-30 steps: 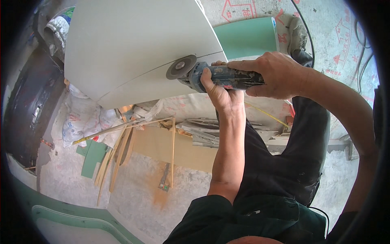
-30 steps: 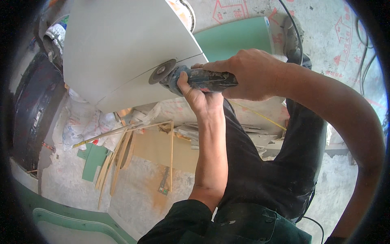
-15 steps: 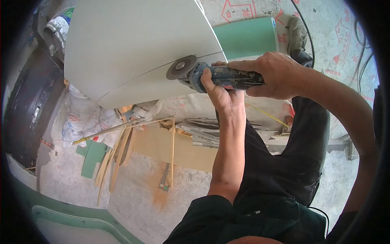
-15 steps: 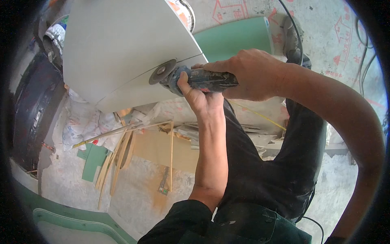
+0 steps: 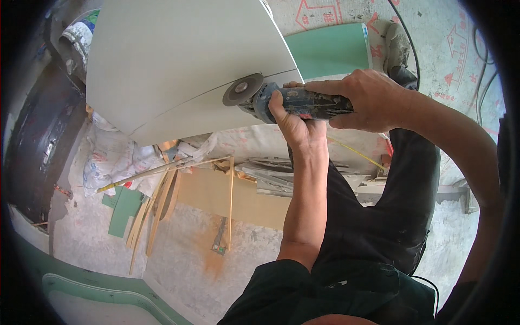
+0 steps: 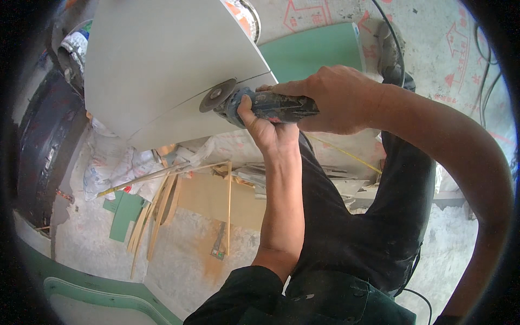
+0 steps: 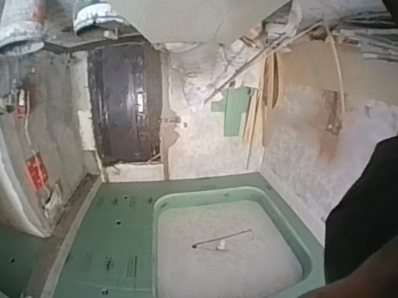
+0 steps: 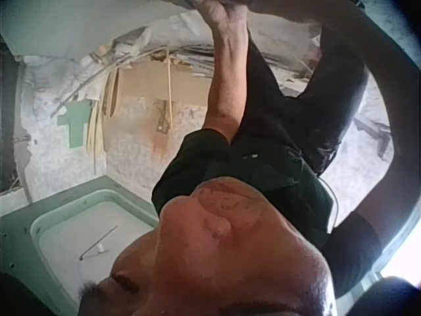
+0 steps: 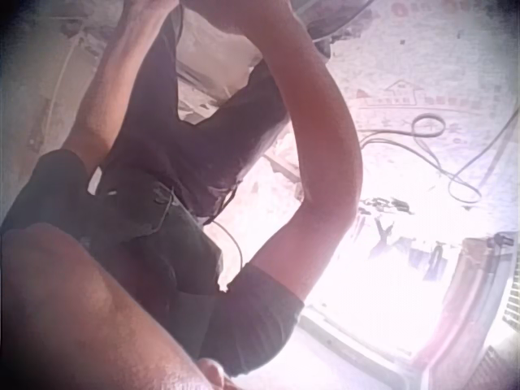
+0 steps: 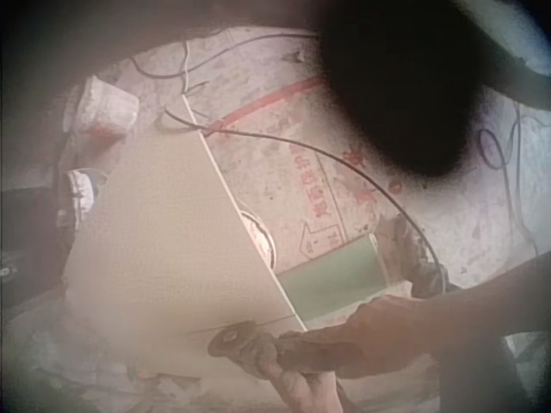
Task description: Cutting a curved line into a large white construction panel using a handheld angle grinder.
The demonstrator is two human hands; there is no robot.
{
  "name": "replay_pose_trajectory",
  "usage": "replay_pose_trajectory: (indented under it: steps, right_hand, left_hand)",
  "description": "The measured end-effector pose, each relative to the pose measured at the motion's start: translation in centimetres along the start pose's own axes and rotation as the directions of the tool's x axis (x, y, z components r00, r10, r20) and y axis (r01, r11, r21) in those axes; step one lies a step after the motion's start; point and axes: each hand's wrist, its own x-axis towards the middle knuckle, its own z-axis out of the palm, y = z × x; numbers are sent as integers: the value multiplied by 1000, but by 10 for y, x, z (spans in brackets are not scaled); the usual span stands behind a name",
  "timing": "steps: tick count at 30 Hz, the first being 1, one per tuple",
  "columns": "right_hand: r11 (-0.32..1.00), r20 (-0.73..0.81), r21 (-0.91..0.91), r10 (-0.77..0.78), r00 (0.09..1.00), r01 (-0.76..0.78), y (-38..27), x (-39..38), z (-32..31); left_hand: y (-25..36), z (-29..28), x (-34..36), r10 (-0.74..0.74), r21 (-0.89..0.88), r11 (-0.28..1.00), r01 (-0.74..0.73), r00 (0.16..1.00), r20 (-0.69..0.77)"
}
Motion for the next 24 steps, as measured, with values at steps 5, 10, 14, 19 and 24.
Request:
replay_pose_trajectory:
  steps: [5, 10, 14, 19, 24]
  right_hand:
    - [995, -73, 35, -88, 993, 91, 6, 0, 6]
    - [994, -81, 10, -106, 991, 107, 8, 0, 5]
    - [998, -86, 6, -54, 995, 55, 2, -2, 4]
    - [998, -55, 38, -48, 997, 50, 5, -2, 4]
    - [992, -97, 23, -121, 988, 123, 8, -2, 5]
  left_hand:
    - [0, -1, 1, 6, 2, 1000, -6, 1000, -5]
    - [-1, 0, 1, 3, 6, 1000, -3, 1000, 5]
    - [0, -4, 2, -19, 20, 1000, 19, 1000, 20]
    - [-2, 1, -1, 8, 29, 1000, -8, 1000, 0]
    - [-3, 0, 0, 8, 14, 1000, -8, 1000, 9]
